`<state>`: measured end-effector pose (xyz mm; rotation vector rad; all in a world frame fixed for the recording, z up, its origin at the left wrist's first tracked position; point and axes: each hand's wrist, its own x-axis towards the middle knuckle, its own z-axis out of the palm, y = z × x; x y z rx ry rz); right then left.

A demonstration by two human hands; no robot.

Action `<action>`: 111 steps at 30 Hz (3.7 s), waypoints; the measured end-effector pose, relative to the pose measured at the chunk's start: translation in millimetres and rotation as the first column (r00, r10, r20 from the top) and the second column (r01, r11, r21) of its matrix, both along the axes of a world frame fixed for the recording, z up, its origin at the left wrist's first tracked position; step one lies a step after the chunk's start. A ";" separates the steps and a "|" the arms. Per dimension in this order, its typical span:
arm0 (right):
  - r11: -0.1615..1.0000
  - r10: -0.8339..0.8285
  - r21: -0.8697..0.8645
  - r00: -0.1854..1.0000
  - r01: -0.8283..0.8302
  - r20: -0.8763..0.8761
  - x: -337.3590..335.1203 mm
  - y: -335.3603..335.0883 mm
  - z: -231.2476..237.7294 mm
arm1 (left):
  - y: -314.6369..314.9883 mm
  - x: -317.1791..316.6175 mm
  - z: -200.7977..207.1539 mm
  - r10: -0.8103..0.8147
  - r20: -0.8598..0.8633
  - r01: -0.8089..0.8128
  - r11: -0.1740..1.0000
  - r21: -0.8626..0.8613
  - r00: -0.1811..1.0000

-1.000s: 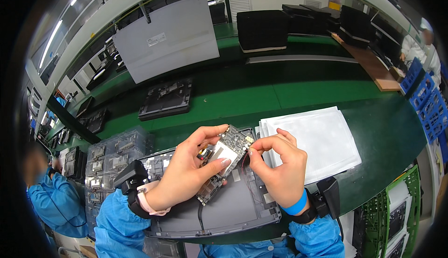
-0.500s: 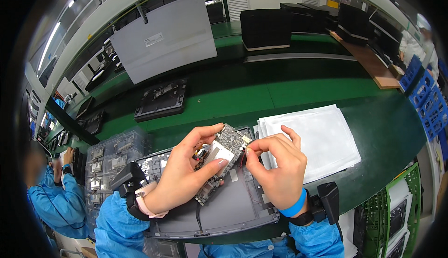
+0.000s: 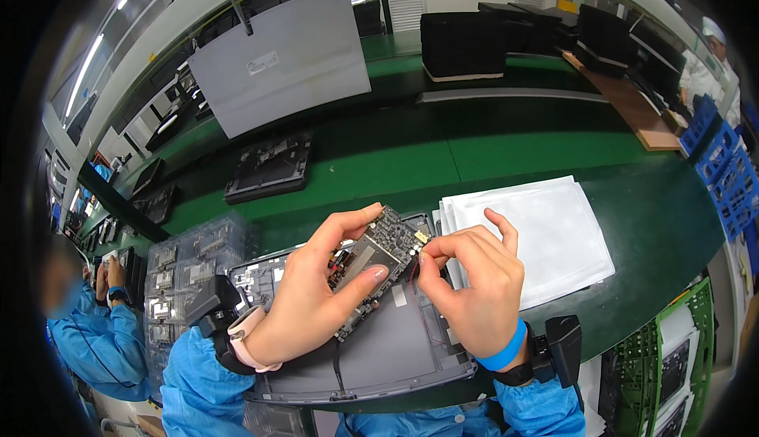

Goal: The person installs internal circuit boards into a tablet chassis by hand, connecting internal ribbon cables and adding protective pads.

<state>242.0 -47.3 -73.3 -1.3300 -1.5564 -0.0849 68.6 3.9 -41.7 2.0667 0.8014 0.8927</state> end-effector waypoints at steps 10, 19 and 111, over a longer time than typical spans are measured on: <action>1.000 0.007 0.029 1.000 -0.007 0.004 0.4 0.3 -0.9 | 1.9 -1.0 1.8 -0.012 -0.032 0.009 0.995 -0.102 0.999; 0.999 -0.012 0.040 0.999 0.010 0.046 -0.2 -0.4 1.2 | 4.3 -0.7 0.0 -0.045 0.009 0.046 0.983 -0.176 0.999; 0.854 0.200 0.117 0.112 -0.507 -0.973 137.4 121.7 -66.0 | -45.9 -148.3 -28.9 0.383 -0.127 -0.404 0.872 -0.275 0.915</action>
